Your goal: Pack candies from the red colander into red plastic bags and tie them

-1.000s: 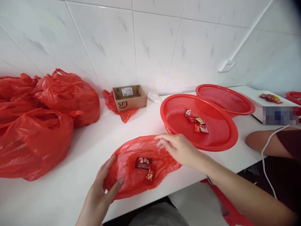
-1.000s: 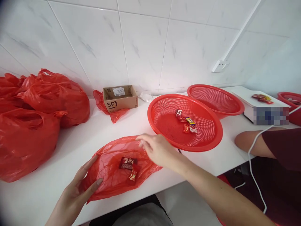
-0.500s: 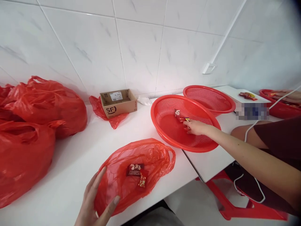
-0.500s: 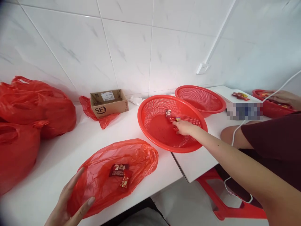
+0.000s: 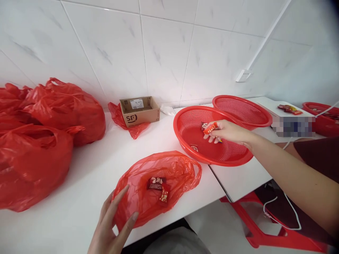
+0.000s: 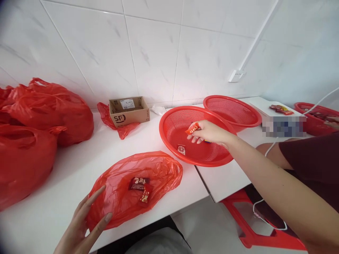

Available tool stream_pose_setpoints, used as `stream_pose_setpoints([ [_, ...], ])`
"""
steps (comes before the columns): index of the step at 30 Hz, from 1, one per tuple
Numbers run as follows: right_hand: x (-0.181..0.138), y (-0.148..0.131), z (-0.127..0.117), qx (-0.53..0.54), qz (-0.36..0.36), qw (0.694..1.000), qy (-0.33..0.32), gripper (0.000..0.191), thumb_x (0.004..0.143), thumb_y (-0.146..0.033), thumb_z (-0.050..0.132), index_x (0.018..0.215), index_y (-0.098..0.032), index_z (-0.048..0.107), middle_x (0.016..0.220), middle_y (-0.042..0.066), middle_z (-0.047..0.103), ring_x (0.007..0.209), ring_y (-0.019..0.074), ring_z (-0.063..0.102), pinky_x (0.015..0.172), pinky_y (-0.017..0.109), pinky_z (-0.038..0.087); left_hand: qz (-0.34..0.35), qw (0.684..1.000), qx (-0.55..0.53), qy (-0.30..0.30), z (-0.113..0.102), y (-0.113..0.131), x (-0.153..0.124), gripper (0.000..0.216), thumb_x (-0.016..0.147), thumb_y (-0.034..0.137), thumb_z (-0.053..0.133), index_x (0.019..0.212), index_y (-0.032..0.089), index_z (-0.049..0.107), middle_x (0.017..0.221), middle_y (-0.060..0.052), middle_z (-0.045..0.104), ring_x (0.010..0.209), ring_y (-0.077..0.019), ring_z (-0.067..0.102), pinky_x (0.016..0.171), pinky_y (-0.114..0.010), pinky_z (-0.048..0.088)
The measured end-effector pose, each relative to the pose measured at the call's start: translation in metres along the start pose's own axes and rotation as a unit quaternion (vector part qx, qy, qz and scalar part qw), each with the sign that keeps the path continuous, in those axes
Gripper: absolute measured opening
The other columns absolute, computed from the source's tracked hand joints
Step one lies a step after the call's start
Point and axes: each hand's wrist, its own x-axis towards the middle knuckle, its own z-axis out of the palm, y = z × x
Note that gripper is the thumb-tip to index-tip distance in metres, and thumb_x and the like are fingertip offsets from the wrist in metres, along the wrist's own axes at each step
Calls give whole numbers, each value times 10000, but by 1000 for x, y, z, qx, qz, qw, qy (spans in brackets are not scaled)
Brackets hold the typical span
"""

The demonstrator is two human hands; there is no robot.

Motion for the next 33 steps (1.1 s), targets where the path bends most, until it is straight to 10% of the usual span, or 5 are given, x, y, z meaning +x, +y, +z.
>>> stream_pose_setpoints([
  [8,-35,-53,106,-1,-137,972,-192,149,874,-206,479,971,-199,591,990,51,717,711,134,670,597,251,521,-40,999,24,1,1,2,-2,525,853,531,545,1347,353,548,1215,-67,566,1202,-313,538,1028,-495,437],
  [12,-31,-41,148,-160,-206,957,-126,372,913,-208,474,1283,-227,513,1095,73,700,815,165,656,726,304,503,-50,999,19,5,-1,-3,1,568,863,525,544,1396,335,492,1225,-63,565,1178,-282,547,997,-436,456],
  [17,-33,-18,176,-245,-243,924,-166,308,879,-159,533,1160,-238,632,1090,53,683,972,203,648,801,311,483,-42,999,-5,7,0,-2,6,573,873,487,551,1417,332,456,1283,-60,542,1218,-270,521,1034,-423,424],
  [22,-35,-2,189,-330,-297,873,-201,326,849,-175,592,1168,-228,635,1155,89,614,995,249,626,704,311,475,-41,999,-32,5,-1,-1,9,590,882,474,543,1439,335,409,1405,-55,461,1325,-255,426,1137,-453,307],
  [33,-37,-24,155,-234,-222,946,-39,247,914,-323,573,1136,-216,576,1130,74,681,913,212,671,762,339,507,-42,998,-46,24,-2,1,7,597,870,465,562,1436,338,422,1385,-43,487,1305,-258,451,1124,-424,329],
])
